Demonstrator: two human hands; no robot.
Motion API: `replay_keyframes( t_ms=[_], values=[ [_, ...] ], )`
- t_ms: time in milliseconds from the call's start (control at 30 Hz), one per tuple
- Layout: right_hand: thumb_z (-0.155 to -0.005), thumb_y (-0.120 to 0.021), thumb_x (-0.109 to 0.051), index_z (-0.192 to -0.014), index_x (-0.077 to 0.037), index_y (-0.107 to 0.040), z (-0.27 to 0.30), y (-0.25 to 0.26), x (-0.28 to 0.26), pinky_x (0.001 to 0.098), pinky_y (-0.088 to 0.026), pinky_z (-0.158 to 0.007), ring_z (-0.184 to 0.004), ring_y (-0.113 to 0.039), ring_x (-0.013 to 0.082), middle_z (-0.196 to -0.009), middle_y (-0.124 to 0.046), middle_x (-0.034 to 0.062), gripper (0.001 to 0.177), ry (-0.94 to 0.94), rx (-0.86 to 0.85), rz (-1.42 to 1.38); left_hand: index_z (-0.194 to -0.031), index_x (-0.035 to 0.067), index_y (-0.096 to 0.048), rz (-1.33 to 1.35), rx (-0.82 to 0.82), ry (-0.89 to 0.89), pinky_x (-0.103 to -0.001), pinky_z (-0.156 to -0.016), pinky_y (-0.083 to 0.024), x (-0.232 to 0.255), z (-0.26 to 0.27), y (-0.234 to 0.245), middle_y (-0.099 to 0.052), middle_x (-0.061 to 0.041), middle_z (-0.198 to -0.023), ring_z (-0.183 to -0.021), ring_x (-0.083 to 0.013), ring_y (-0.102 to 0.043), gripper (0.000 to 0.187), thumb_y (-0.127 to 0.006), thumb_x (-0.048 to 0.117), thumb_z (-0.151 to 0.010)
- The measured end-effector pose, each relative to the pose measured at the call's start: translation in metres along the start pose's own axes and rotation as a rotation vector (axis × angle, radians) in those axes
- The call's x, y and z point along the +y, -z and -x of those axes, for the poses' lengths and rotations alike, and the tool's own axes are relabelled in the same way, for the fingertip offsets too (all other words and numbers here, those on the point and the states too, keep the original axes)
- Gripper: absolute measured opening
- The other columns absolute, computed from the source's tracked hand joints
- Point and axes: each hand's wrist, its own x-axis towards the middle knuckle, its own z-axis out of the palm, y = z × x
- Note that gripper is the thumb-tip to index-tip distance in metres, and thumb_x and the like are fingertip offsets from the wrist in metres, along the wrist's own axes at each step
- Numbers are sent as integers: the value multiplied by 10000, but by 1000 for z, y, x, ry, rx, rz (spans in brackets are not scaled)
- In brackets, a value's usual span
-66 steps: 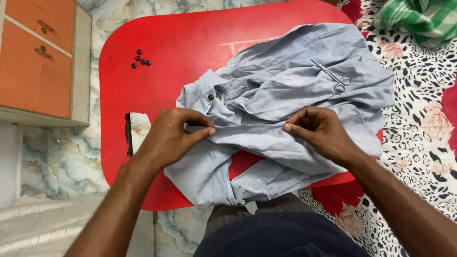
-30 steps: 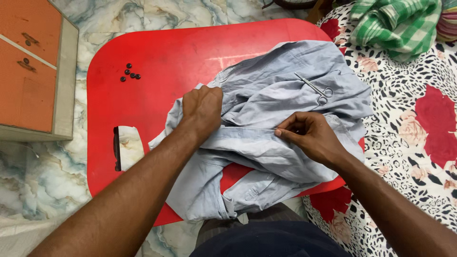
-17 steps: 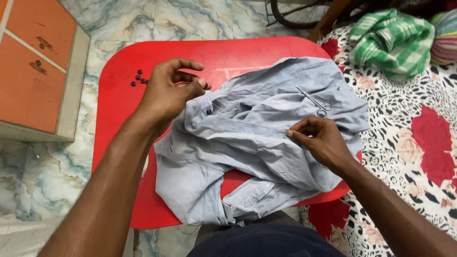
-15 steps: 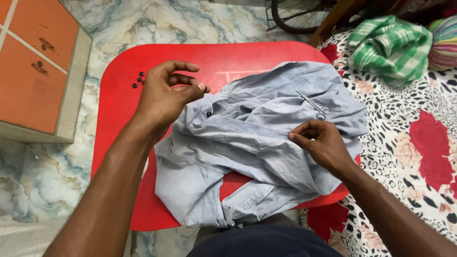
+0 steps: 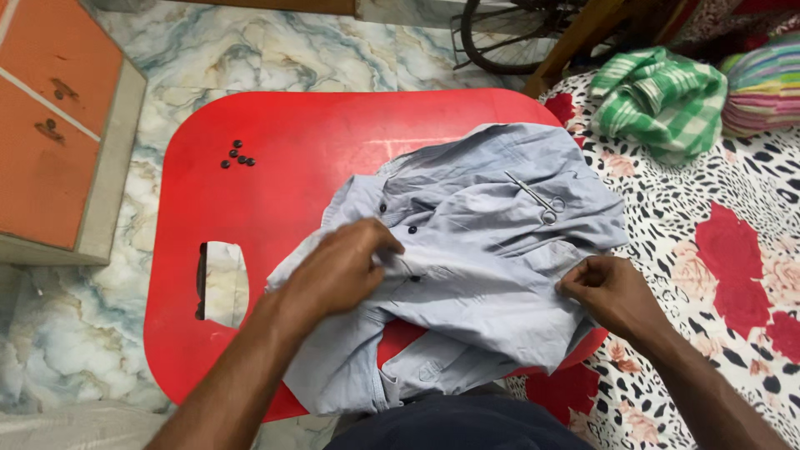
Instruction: The person sews a black button onto a light blue shirt using a needle and thread. They repeatedly pass the needle through the button and fabric, pull the thread tight, and adjust the shirt as needed.
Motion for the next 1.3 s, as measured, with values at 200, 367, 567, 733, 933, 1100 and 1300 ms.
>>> replay_keyframes(
  t_ms=[200, 367, 567, 733, 933, 1100, 1300],
  values=[
    [-847, -791, -234, -969, -15, -797, 22, -8, -43, 383, -579, -660, -843, -718, 236, -981, -762, 170, 251, 545, 444, 69, -1166, 28, -728, 69, 202, -72, -402, -906, -561, 15, 17, -18, -658, -179, -1317, -1122, -323, -673, 404, -678, -55, -774],
    [-870, -797, -223, -990, -43, -796, 27, -11, -113, 361, -601, -660, -788, -747, 214, -899, -786, 130, 216, 498, 221, -52, -1116, 43, -728, 557, 354, 311, -289, -820, -638, 25, -13, -21, -775, -83, -1128, -963, -167, -784, 304, -772, 41, -814],
    [-856, -778, -122, -933, -29, -789, 2, -26, -123, 325, -601, -689, -760, -747, 162, -859, -809, 98, 121, 478, -150, -204, -977, 27, -781, 547, 283, 331, -263, -721, -634, 27, -40, -33, -806, -68, -890, -809, -121, -780, 186, -802, 28, -792],
    [-928, -740, -60, -1017, -56, -775, -41, -11, -98, 300, -501, -626, -713, -649, 137, -899, -763, 122, 95, 567, 235, -336, -974, 16, -761, 590, 267, 302, -260, -683, -632, 29, -51, -41, -786, -78, -834, -760, -118, -763, 184, -794, 7, -793],
    [-991, -777, -116, -1071, -40, -771, -36, 16, -85, 252, -529, -627, -729, -653, 113, -929, -756, 120, 110, 710, 330, -265, -997, 2, -740, 604, 254, 424, -271, -599, -627, 34, -68, -46, -784, -66, -873, -703, -126, -758, 158, -745, 19, -840],
    [-913, -751, -108, -1002, -6, -795, -20, -31, -102, 272, -605, -710, -776, -713, 132, -902, -781, 122, 142, 401, -209, -600, -1127, -17, -694, 818, 182, 483, -258, -693, -625, 31, -78, -60, -793, -141, -883, -764, -149, -766, 309, -767, 2, -827],
    [-910, -719, -56, -968, 19, -739, -29, -56, -99, 285, -633, -762, -857, -762, 171, -951, -775, 113, 97, 307, -330, -860, -1173, 13, -669, 734, 247, 409, -254, -747, -621, 21, -80, -75, -791, -113, -959, -855, -146, -770, 414, -796, -16, -780]
  ],
)
